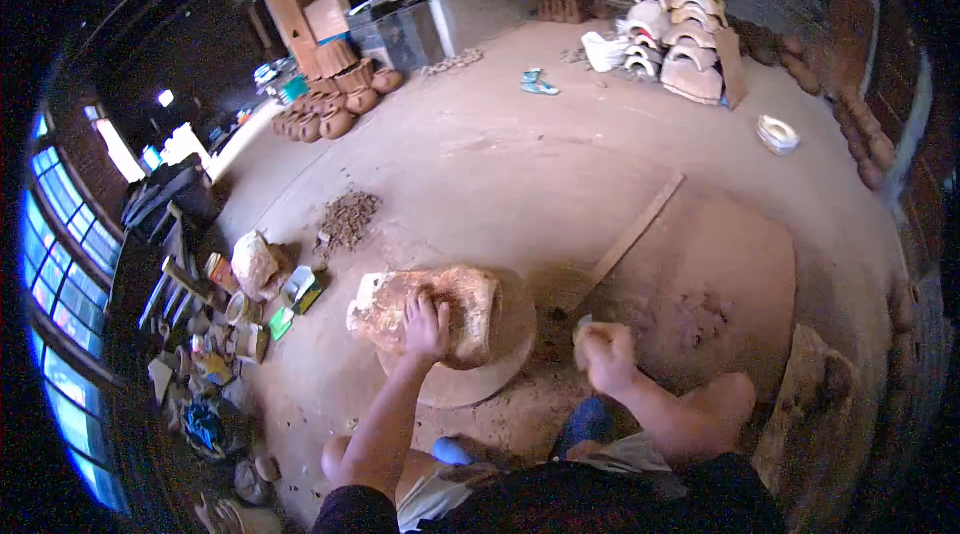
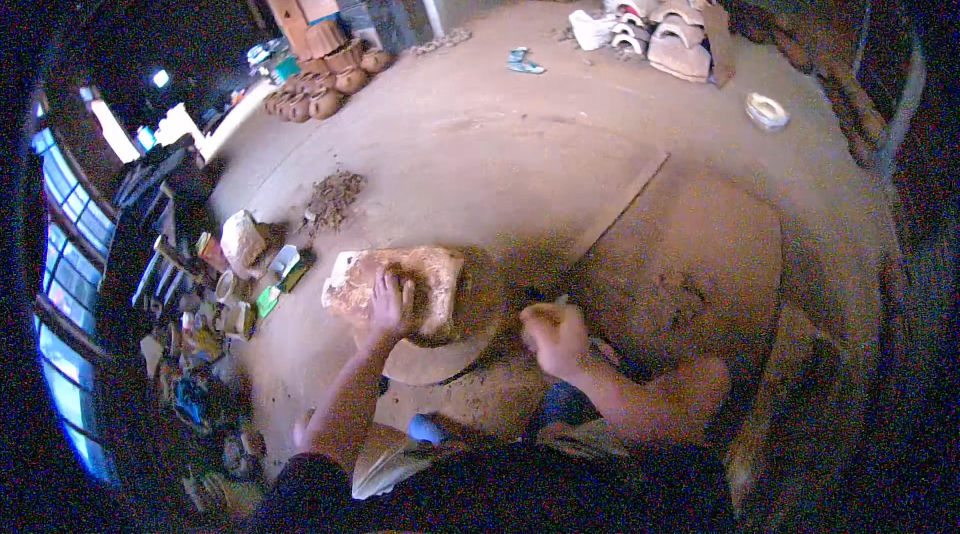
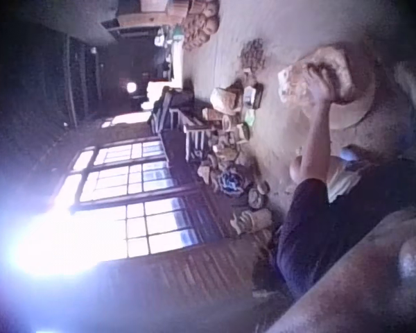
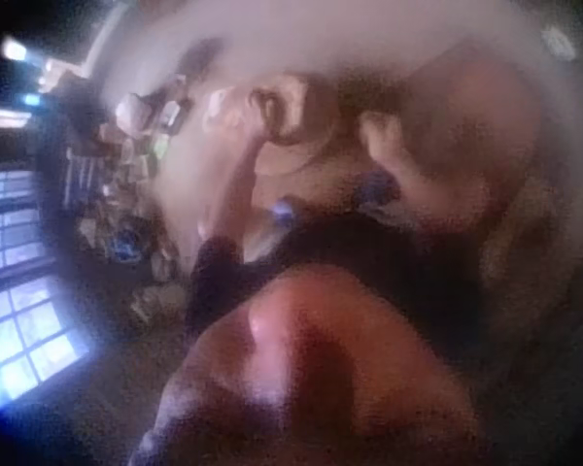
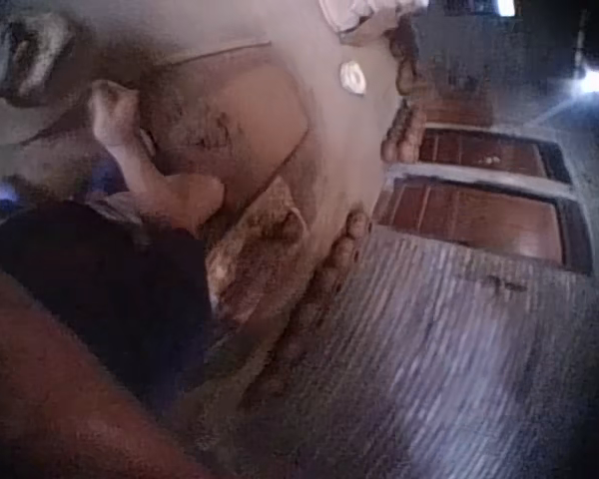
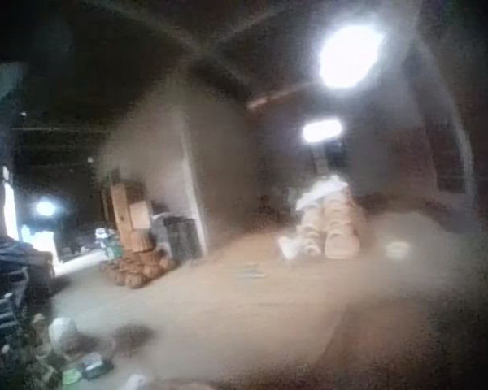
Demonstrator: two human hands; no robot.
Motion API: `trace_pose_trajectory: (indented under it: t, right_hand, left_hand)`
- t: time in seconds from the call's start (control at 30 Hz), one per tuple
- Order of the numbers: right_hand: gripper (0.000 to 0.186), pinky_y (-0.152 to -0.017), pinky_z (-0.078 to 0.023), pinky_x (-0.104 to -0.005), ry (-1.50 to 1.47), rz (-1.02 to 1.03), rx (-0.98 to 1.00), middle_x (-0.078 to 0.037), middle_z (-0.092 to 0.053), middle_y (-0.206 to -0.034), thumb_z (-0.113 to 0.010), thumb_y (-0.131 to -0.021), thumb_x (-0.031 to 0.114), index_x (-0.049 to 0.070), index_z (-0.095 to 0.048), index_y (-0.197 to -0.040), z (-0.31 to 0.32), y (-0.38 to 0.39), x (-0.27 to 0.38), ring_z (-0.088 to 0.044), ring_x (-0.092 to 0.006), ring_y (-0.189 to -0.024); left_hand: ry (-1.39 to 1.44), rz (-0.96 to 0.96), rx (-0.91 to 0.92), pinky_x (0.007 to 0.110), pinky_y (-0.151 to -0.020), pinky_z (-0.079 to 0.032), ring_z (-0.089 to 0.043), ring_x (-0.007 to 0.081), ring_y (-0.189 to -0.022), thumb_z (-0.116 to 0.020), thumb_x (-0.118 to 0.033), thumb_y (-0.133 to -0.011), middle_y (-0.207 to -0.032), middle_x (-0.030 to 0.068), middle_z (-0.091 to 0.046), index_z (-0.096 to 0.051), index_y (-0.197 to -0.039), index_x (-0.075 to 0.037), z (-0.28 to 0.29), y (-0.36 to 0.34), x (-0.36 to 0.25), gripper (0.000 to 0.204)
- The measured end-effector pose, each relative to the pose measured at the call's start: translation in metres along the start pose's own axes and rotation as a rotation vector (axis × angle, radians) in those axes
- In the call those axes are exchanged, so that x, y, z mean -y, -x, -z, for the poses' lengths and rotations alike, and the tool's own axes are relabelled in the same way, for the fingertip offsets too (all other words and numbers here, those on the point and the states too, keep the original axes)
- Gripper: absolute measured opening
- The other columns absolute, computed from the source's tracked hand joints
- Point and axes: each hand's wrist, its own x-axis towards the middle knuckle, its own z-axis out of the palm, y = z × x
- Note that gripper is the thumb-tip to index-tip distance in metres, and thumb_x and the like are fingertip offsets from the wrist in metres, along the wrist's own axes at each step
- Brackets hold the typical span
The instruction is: The person shapes a piece of clay on a wheel by hand and with a rib tool, smoothing the surface and trimming the bottom edge.
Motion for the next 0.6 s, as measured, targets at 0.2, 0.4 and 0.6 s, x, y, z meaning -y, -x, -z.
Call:
trace_pose_trajectory:
  t: [0.2,0.4,0.6]
  right_hand:
    - [0.045,-0.048,-0.037,-0.0306,-0.122,0.425,-0.507,-0.005,-0.061,-0.070,-0.042,-0.109,0.036,0.007,-0.060,-0.081,0.025,-0.033,0.006,-0.049,-0.0128,-0.051]
    - [0.088,-0.122,-0.020,-0.0536,0.837,0.668,0.028,-0.026,-0.036,-0.158,-0.044,-0.095,0.075,0.002,-0.053,-0.145,-0.063,-0.019,-0.021,-0.029,-0.0398,-0.149]
    - [0.095,-0.125,-0.004,-0.0575,0.530,0.515,-0.046,-0.026,-0.022,-0.167,-0.020,-0.098,0.078,0.005,-0.046,-0.153,-0.056,-0.024,0.024,-0.011,-0.0409,-0.157]
  left_hand:
    - [0.329,-0.210,-0.321,0.056,-0.125,-0.014,-0.017,0.0459,-0.154,-0.043,-0.049,-0.104,-0.165,0.0293,-0.019,-0.020,-0.159,0.008,0.010,0.005,-0.004,0.083]
    - [1.824,0.219,0.273,0.047,-0.117,-0.037,-0.055,0.0329,-0.130,-0.039,-0.057,-0.108,-0.145,0.0204,-0.056,-0.040,-0.153,-0.001,0.053,0.049,-0.149,0.072]
    - [1.280,-0.207,0.488,0.043,-0.118,-0.036,-0.043,0.0337,-0.143,-0.023,-0.060,-0.110,-0.158,0.0215,-0.042,-0.023,-0.162,-0.002,0.096,0.072,-0.185,0.078]
